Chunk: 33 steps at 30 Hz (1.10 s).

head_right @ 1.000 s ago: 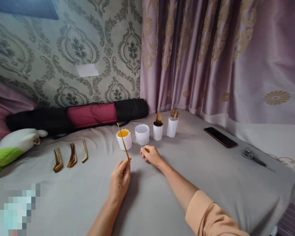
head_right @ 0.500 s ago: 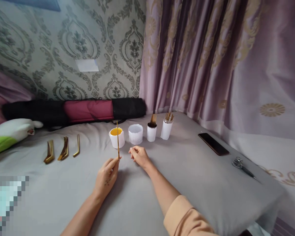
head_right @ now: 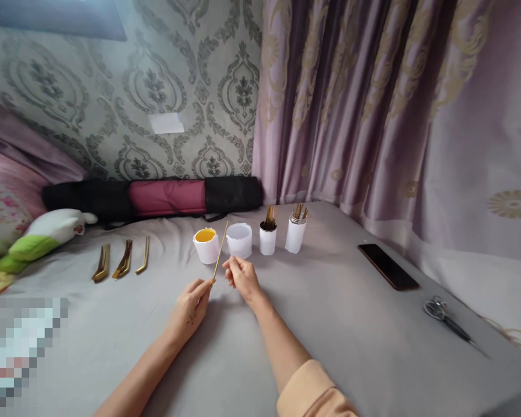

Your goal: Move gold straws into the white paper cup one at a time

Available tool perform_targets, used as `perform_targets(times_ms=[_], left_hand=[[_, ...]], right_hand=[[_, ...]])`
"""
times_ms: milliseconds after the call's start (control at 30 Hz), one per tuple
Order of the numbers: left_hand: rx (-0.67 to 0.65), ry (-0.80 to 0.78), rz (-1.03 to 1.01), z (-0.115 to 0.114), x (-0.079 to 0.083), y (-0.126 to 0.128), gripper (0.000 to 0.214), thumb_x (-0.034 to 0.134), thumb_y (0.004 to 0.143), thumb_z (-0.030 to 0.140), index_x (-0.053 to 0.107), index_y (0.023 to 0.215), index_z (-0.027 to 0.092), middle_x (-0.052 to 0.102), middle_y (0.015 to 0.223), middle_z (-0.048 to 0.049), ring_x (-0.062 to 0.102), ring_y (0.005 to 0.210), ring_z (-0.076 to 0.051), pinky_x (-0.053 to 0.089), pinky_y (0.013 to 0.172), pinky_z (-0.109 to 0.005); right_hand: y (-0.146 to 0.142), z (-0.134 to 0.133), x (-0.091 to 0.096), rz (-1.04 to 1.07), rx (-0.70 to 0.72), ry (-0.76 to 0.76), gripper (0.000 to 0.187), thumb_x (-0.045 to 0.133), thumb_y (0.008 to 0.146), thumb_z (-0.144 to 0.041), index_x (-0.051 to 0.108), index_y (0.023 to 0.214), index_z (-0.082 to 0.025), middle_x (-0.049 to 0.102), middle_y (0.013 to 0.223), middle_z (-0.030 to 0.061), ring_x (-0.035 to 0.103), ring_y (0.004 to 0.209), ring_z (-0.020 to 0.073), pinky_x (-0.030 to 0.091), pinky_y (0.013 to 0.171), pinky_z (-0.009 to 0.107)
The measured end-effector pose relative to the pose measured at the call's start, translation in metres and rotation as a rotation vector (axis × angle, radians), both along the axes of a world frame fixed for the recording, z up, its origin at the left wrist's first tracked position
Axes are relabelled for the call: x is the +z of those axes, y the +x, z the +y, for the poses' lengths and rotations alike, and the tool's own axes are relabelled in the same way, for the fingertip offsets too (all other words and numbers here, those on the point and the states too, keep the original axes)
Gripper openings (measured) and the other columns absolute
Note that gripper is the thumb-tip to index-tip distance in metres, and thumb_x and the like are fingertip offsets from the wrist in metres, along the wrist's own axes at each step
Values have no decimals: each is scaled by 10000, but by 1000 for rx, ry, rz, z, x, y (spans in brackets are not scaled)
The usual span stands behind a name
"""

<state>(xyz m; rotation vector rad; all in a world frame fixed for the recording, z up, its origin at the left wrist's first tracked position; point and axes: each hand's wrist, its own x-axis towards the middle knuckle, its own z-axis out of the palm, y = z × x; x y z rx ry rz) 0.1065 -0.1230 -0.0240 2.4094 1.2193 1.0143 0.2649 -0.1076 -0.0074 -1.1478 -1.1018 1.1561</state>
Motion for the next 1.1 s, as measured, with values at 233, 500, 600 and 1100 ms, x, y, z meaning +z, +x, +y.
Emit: perform_targets(times_ms=[233,500,600,1100], left_hand=[[6,-103,-31,-6,-2,6,283,298,871,224,575,918,186,506,736,-37,502,644,-128,389,616,-227],[-5,-81,-3,-6,-11,1,309,273,880,224,550,1013,187,509,753,-47,515,672,-133,406,636,-242],[0,-34,28,-6,-13,-1,322,274,876,205,536,1062,201,524,778,-55,525,703,-139,413,654,-247],[-12,-150,-57,-16,-2,1,304,324,867,232,578,1032,200,534,757,-54,527,656,-128,427,623,-227]], right_hand=[[4,1,21,-3,19,-18,499,336,791,-597,539,806,-141,467,567,-23,349,391,43,263,347,166],[6,12,23,-219,2,28,405,419,781,-542,546,798,-158,464,565,-29,369,429,56,297,395,180],[6,15,22,-297,-32,48,391,448,768,-530,554,788,-155,490,574,-15,408,472,74,327,432,191],[5,17,31,-279,32,61,327,436,795,-469,567,763,-171,477,549,-27,410,452,69,323,422,185]])
